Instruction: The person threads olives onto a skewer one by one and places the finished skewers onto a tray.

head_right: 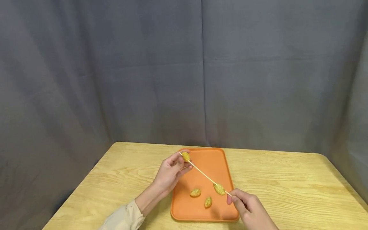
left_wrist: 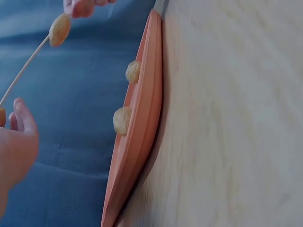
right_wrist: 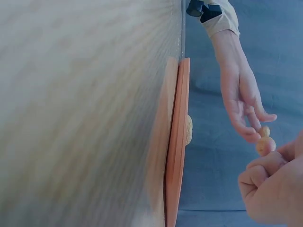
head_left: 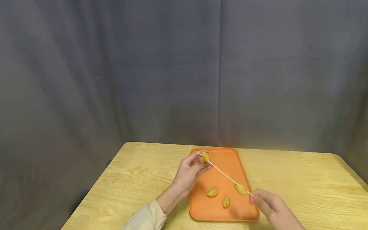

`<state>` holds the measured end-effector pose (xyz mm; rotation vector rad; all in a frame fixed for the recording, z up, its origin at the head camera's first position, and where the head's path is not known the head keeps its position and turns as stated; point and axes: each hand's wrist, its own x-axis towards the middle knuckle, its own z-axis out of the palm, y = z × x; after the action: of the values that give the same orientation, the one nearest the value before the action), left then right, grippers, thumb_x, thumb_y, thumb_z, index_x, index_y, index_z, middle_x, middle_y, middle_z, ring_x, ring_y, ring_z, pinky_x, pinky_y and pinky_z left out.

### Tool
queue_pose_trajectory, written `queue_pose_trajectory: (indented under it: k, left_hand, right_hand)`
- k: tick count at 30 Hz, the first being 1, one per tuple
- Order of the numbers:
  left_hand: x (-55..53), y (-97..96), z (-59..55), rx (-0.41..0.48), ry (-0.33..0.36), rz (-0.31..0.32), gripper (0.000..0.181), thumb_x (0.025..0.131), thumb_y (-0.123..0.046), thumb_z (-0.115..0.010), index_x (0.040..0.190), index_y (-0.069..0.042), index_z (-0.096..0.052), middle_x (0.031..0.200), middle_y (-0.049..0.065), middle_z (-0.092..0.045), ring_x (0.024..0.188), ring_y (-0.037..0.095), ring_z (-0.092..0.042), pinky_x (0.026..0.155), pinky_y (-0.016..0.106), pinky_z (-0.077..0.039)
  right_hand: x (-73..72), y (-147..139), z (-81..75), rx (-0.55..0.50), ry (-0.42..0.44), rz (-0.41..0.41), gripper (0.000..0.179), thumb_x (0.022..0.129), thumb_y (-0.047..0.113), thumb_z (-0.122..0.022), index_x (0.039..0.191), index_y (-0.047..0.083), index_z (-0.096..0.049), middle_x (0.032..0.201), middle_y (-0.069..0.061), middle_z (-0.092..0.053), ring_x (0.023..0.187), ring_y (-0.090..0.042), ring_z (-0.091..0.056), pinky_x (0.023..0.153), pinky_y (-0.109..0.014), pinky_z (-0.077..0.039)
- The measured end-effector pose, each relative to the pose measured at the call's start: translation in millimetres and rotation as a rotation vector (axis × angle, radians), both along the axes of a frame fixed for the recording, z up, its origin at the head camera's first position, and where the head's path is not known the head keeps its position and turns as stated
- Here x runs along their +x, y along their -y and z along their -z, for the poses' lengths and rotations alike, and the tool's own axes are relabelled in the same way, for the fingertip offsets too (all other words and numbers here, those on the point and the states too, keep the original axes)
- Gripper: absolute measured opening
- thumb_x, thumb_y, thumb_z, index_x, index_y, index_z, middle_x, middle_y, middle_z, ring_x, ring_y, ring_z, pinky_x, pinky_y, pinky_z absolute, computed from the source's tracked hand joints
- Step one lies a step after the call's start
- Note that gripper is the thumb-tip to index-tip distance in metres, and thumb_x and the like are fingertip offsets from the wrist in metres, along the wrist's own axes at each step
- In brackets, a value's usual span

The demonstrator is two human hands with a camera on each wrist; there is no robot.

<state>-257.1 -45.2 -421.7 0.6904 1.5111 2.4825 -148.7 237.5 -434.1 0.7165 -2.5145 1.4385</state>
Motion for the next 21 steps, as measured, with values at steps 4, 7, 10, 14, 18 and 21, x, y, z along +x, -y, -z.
queue_pose_trajectory:
  k: [4, 7, 10, 14, 18, 21]
  left_hand:
    - [3.7, -0.3, -5.5, 0.048, -0.064, 0.097, 0.041, 0.104, -0.010, -0.059, 0.144, -0.005, -0.054, 0.137, 0.024, -0.057, 0.123, 0.039, -0.058, 0.107, 0.046, -0.043]
    - [4.4, 1.0, -9.9, 0.077, -0.063, 0.098, 0.039, 0.103, -0.007, -0.060, 0.141, 0.001, -0.056, 0.134, 0.024, -0.059, 0.124, 0.038, -0.059, 0.106, 0.043, -0.045]
    - [4.4, 4.7, -12.3, 0.078, -0.058, 0.083, 0.035, 0.102, -0.007, -0.064, 0.135, 0.004, -0.060, 0.129, 0.023, -0.063, 0.117, 0.032, -0.064, 0.104, 0.042, -0.047]
    - [3.3, 9.7, -11.3, 0.065, -0.092, 0.056, 0.020, 0.098, -0.006, -0.070, 0.117, 0.000, -0.068, 0.117, 0.016, -0.069, 0.104, 0.026, -0.069, 0.100, 0.043, -0.051]
    - [1.4, 11.8, -12.6, 0.068, -0.134, 0.055, 0.009, 0.095, -0.003, -0.072, 0.104, -0.005, -0.070, 0.109, 0.013, -0.072, 0.097, 0.024, -0.069, 0.094, 0.041, -0.055]
    - [1.6, 11.5, -14.9, 0.070, -0.131, 0.057, 0.010, 0.093, -0.004, -0.075, 0.102, -0.006, -0.070, 0.109, 0.012, -0.072, 0.097, 0.024, -0.069, 0.093, 0.039, -0.055]
  right_hand:
    - [2.5, 0, -0.8, -0.047, 0.033, -0.005, 0.025, 0.110, 0.007, -0.043, 0.095, 0.014, -0.063, 0.091, -0.004, -0.064, 0.083, -0.019, -0.056, 0.069, -0.026, -0.042]
    - [3.3, -4, -2.2, -0.060, 0.106, -0.005, 0.026, 0.111, 0.011, -0.040, 0.098, 0.010, -0.063, 0.098, -0.007, -0.065, 0.092, -0.019, -0.057, 0.075, -0.027, -0.044]
    - [1.7, -4, -3.0, -0.037, 0.086, -0.005, 0.027, 0.111, 0.010, -0.040, 0.097, 0.010, -0.063, 0.098, -0.006, -0.065, 0.092, -0.019, -0.057, 0.075, -0.027, -0.044]
    - [2.3, -2, -3.4, -0.002, 0.016, -0.023, 0.029, 0.110, 0.007, -0.041, 0.094, 0.016, -0.063, 0.093, -0.003, -0.065, 0.088, -0.019, -0.056, 0.072, -0.028, -0.042]
    - [2.5, -3, -5.5, 0.010, 0.003, -0.024, 0.029, 0.110, 0.006, -0.042, 0.093, 0.019, -0.062, 0.091, -0.001, -0.064, 0.087, -0.020, -0.056, 0.071, -0.027, -0.041]
    - [2.0, -3, -7.3, 0.010, -0.007, -0.017, 0.029, 0.109, 0.006, -0.044, 0.092, 0.020, -0.062, 0.089, -0.001, -0.063, 0.085, -0.020, -0.056, 0.069, -0.027, -0.041]
